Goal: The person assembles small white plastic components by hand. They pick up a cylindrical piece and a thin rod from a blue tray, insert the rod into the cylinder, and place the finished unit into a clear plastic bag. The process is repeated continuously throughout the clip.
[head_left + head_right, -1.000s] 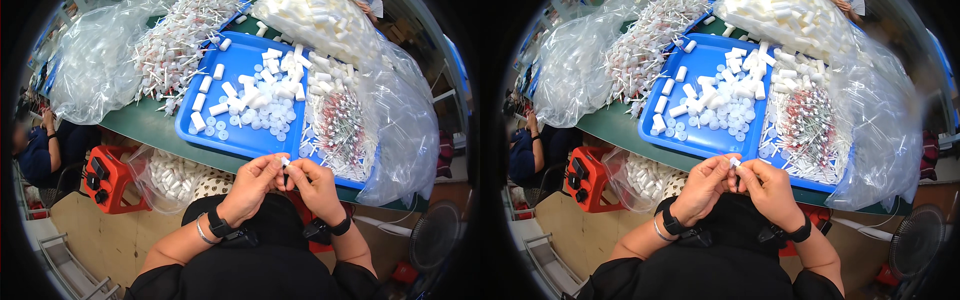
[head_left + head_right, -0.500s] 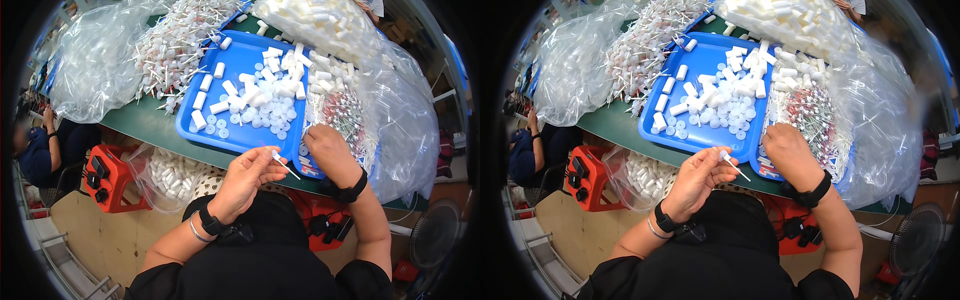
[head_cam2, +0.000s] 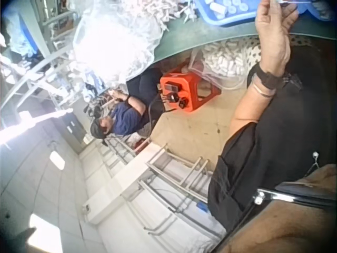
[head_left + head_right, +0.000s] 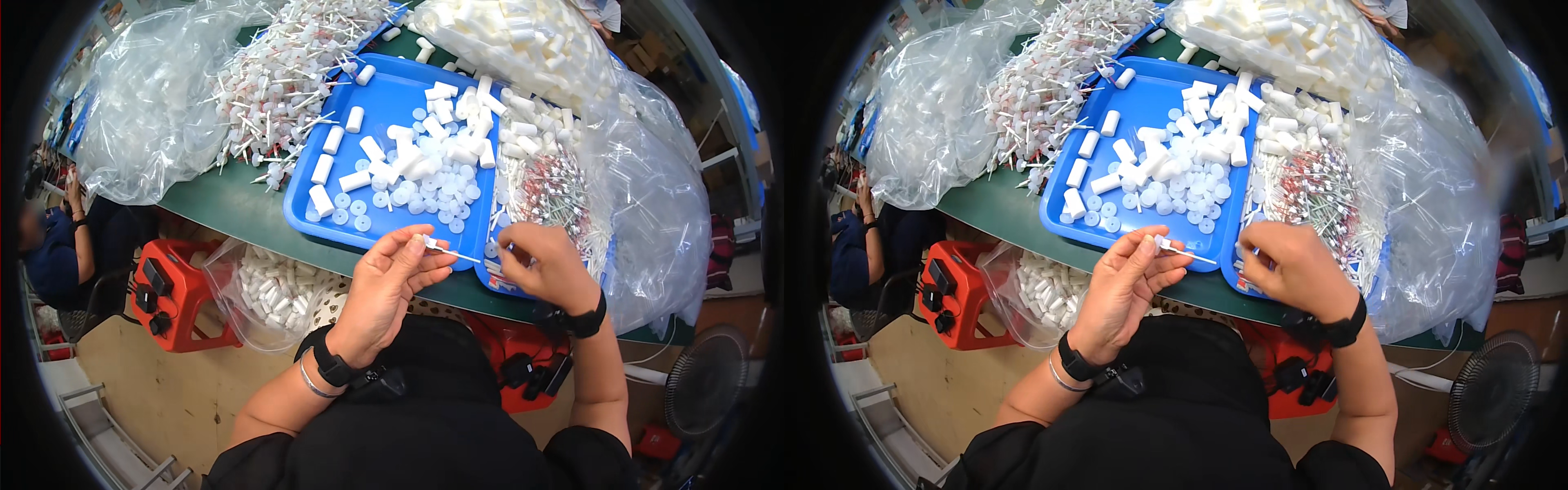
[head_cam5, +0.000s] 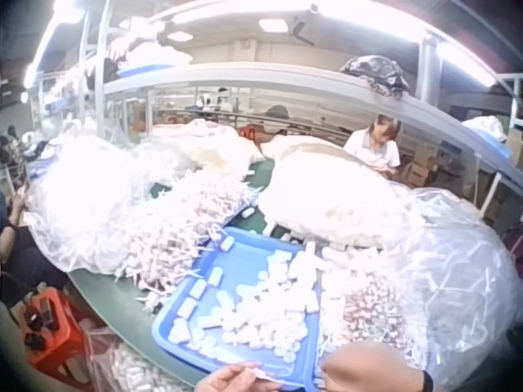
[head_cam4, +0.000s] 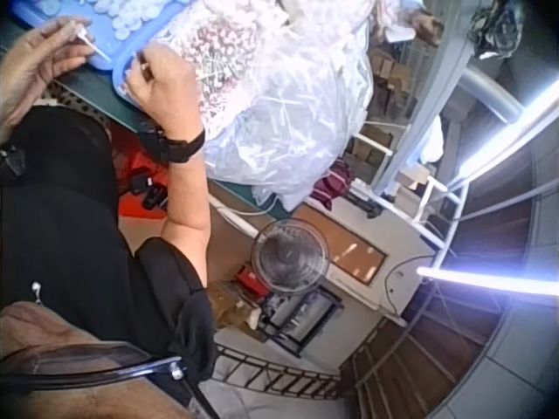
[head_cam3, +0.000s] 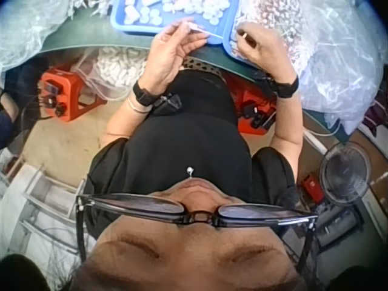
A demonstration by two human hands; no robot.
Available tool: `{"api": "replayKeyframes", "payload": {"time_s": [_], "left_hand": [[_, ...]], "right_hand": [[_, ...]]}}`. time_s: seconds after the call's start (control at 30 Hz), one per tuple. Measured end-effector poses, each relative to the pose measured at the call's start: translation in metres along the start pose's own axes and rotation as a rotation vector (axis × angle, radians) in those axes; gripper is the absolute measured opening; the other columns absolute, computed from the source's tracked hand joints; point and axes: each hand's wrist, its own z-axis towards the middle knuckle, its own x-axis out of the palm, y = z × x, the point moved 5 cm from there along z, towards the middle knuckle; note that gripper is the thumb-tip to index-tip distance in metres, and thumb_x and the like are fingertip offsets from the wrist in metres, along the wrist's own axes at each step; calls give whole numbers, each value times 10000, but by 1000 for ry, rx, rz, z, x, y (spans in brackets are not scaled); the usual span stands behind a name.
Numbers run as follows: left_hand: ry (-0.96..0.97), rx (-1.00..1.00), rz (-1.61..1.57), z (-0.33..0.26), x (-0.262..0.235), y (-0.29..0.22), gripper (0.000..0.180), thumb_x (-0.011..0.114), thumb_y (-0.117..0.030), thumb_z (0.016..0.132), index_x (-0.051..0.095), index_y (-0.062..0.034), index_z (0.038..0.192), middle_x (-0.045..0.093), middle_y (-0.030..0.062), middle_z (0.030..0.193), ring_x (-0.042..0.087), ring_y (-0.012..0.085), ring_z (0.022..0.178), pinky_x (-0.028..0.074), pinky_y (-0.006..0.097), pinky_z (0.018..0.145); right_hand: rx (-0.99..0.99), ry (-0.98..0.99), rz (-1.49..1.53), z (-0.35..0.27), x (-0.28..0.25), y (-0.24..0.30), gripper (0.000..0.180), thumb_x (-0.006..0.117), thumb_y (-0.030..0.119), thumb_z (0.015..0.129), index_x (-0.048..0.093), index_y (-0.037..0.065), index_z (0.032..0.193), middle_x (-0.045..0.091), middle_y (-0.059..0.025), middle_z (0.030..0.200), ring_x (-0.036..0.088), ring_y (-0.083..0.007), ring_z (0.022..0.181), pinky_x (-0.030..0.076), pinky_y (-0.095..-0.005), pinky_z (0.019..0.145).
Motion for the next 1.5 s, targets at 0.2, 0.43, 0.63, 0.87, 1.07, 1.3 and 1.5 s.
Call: {"api": "replayKeyframes", "payload": {"time_s": [0.2,0.43,0.63,0.87,1.07,1.3,1.5], "left_hand": [[3,16,-27,4,7,2,323,566,-213,1050,546,3,1290,668,147,1139,691,258,1089,579,343,925],[35,4,-3,5,8,10,317,579,-180,1043,564,10,1296,665,123,1160,687,221,1080,571,323,932],[148,-6,106,1,18,15,407,566,-198,1049,520,19,1390,621,160,1338,618,212,1195,498,355,1053],[65,38,150,2,3,6,378,560,-216,1054,553,19,1350,639,150,1308,643,194,1139,518,340,1000],[55,-17,76,1,5,3,361,522,-240,1071,562,7,1331,684,158,1179,680,185,1032,542,328,939],[80,6,75,2,-5,-3,358,521,-251,1071,567,10,1312,674,165,1198,675,187,1031,548,330,918],[153,159,126,2,4,-22,354,510,-255,1075,580,16,1292,607,149,1329,637,209,1127,534,328,924]], "right_hand": [[-13,-103,104,-14,3,15,88,693,-11,817,653,12,891,612,-86,695,618,-204,563,483,-314,530],[-66,-159,55,-15,5,20,90,710,19,847,651,17,915,605,-85,695,609,-199,552,476,-310,526],[497,75,798,-15,32,7,164,558,145,1040,625,-5,1038,637,-36,727,607,-83,561,464,-224,518],[256,147,329,12,23,25,217,554,205,1038,654,19,1088,681,-129,740,676,-258,613,535,-328,586],[172,-193,-388,84,-8,-28,234,621,194,961,593,-37,974,673,-244,877,673,-445,796,541,-494,684],[228,-146,-478,83,4,-57,109,605,54,894,583,-32,957,663,-243,927,658,-448,903,526,-510,792],[127,-34,52,40,1,14,226,614,73,949,636,-41,1143,666,-207,1008,648,-392,880,517,-418,779]]}}
